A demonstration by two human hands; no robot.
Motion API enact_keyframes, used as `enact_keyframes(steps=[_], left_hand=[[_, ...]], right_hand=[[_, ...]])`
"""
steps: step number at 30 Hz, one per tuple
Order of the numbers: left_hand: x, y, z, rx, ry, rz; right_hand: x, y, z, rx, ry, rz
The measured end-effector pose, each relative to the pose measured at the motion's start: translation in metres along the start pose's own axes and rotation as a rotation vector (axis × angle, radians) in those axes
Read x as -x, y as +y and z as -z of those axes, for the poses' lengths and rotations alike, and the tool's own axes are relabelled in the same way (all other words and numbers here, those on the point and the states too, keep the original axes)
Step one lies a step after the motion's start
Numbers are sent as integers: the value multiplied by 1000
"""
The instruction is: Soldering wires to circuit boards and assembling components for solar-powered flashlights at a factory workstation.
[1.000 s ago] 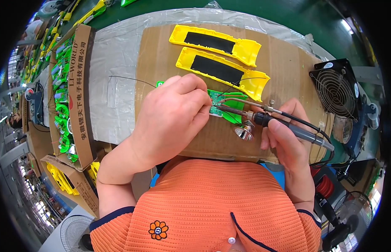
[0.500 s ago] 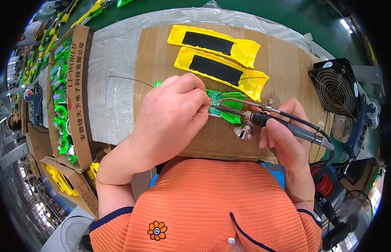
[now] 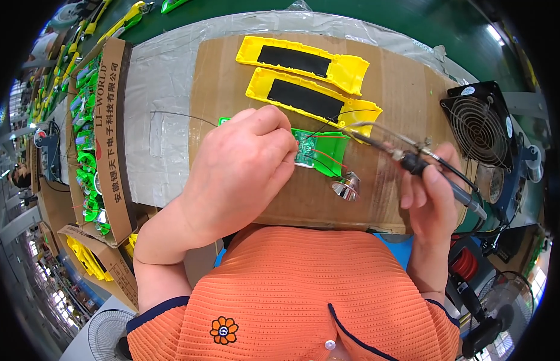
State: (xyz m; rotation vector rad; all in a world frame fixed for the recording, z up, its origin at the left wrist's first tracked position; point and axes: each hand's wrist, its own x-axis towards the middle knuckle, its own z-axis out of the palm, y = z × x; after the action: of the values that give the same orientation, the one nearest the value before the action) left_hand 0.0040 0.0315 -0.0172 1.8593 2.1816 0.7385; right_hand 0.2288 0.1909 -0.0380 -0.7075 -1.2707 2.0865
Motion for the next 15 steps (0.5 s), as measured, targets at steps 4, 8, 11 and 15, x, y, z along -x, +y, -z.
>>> enact_keyframes(steps=[4, 8, 11, 15], left_hand=[[-1, 2, 2, -17, -20, 7], [-1, 3, 2, -20, -38, -25], [-3, 5, 4, -32, -37, -38], [-7, 8, 13, -55, -60, -41]], right_hand=[[-1, 7, 17, -76, 114, 43], [1, 15, 26, -149, 165, 48], [2, 16, 27, -200, 176, 60], [1, 17, 27, -184, 153, 67]])
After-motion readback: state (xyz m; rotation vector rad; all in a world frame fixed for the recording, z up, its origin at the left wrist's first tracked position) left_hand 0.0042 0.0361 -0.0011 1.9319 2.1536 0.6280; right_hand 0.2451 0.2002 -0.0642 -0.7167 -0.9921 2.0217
